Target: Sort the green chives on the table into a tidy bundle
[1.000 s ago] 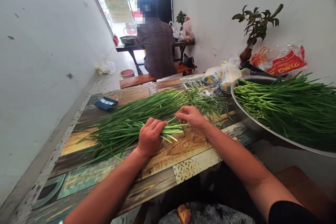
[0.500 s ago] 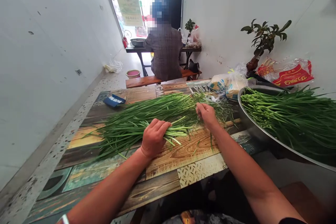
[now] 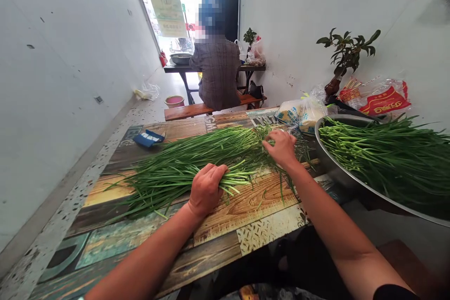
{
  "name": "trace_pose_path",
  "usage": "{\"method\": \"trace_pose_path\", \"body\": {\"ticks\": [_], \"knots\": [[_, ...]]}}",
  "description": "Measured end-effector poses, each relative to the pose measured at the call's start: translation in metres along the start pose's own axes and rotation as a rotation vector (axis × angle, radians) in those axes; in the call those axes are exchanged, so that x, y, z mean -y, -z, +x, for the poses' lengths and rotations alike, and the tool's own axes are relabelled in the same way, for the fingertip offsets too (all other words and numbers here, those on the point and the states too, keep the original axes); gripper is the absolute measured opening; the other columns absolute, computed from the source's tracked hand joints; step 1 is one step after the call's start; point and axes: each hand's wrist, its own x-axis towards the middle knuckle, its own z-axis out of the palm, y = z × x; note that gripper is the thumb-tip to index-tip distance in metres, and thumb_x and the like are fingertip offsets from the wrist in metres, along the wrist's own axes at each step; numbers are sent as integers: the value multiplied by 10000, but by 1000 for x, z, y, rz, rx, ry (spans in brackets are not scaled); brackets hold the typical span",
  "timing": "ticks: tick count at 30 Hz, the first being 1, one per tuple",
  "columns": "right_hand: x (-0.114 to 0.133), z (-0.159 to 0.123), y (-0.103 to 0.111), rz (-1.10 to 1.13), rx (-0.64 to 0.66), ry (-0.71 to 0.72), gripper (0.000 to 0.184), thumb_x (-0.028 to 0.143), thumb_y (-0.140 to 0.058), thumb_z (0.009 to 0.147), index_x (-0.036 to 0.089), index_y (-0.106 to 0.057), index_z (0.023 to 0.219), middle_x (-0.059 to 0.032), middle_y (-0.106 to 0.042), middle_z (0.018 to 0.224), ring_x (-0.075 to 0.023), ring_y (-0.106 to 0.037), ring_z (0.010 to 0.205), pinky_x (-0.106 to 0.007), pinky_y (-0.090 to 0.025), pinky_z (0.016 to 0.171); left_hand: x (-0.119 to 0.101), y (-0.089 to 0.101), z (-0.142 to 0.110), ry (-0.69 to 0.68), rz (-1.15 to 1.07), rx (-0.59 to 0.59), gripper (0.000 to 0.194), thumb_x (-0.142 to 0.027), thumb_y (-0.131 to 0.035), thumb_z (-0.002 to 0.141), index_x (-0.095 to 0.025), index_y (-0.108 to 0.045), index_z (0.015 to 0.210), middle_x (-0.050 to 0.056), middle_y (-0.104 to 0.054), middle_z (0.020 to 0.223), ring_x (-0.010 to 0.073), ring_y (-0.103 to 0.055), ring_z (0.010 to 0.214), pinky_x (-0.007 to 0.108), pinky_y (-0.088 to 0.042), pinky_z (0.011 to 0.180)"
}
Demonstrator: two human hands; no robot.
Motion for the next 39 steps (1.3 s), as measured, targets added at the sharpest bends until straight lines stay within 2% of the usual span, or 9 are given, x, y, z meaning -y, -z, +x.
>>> {"method": "trace_pose_path", "body": {"ticks": [3, 6, 8, 13, 17, 21, 26, 31, 39], "knots": [[6, 5, 0, -33, 48, -1, 389, 437, -501, 847, 163, -627, 600, -63, -644, 702, -198, -547, 789, -355, -288, 812, 0, 1, 0, 3, 28, -6, 197, -127, -464, 794, -164, -539, 971, 43, -630, 759, 194, -510, 706, 306, -411, 664], [13, 12, -5, 13, 24, 130, 221, 354, -574, 806, 164, -663, 877, -89, -656, 968, -216, -543, 918, -334, -299, 797, 0, 1, 0, -2, 55, -7, 204, -115, -446, 792, -167, -538, 966, 41, -623, 754, 197, -520, 711, 319, -408, 691], [17, 16, -11, 4, 105, 240, 247, 285, -590, 803, 185, -647, 1022, -86, -646, 1048, -223, -532, 961, -338, -300, 807, 1, 0, -1, -4, 54, -13, 244, -92, -429, 784, -159, -533, 995, 49, -625, 782, 196, -535, 730, 315, -422, 707], [21, 20, -27, -129, 294, 349, 134, 285, -609, 808, 182, -693, 821, -77, -660, 941, -240, -509, 952, -349, -311, 802, 2, -4, -4, -3, 81, -70, 356, -57, -419, 770, -160, -520, 1096, 50, -640, 827, 179, -576, 738, 273, -445, 670], [19, 28, -33, -56, 218, 304, 211, 322, -562, 845, 170, -687, 923, -89, -643, 971, -226, -516, 922, -334, -347, 795, 1, -5, -4, -25, 84, -26, 287, -62, -432, 753, -165, -566, 985, 35, -625, 740, 177, -569, 663, 273, -427, 603], [20, 48, -38, -59, 151, 267, 276, 223, -527, 851, 147, -639, 1091, -109, -614, 1114, -232, -499, 998, -337, -356, 859, 0, -4, -2, -15, 65, 2, 267, -71, -437, 745, -160, -579, 952, 35, -622, 718, 180, -566, 652, 278, -426, 593], [29, 61, -31, -237, 228, 373, 159, 221, -559, 825, 153, -685, 896, -105, -627, 1091, -247, -483, 1026, -331, -354, 835, -1, -3, -2, -17, 38, 6, 227, -91, -436, 752, -168, -578, 912, 41, -635, 721, 179, -570, 647, 281, -433, 592], [32, 53, -12, -331, 300, 406, 161, 251, -538, 850, 154, -664, 876, -96, -663, 931, -208, -562, 864, -298, -345, 729, 1, -7, -3, -20, 26, 15, 228, -91, -450, 743, -166, -579, 917, 48, -651, 751, 183, -588, 671, 284, -446, 613], [26, 45, -19, -212, 289, 452, 173, 310, -575, 842, 162, -663, 865, -92, -620, 944, -199, -544, 912, -264, -358, 722, -1, -8, -4, 39, 6, 52, 232, -92, -468, 710, -172, -583, 895, 41, -639, 722, 179, -577, 653, 278, -428, 597]]}}
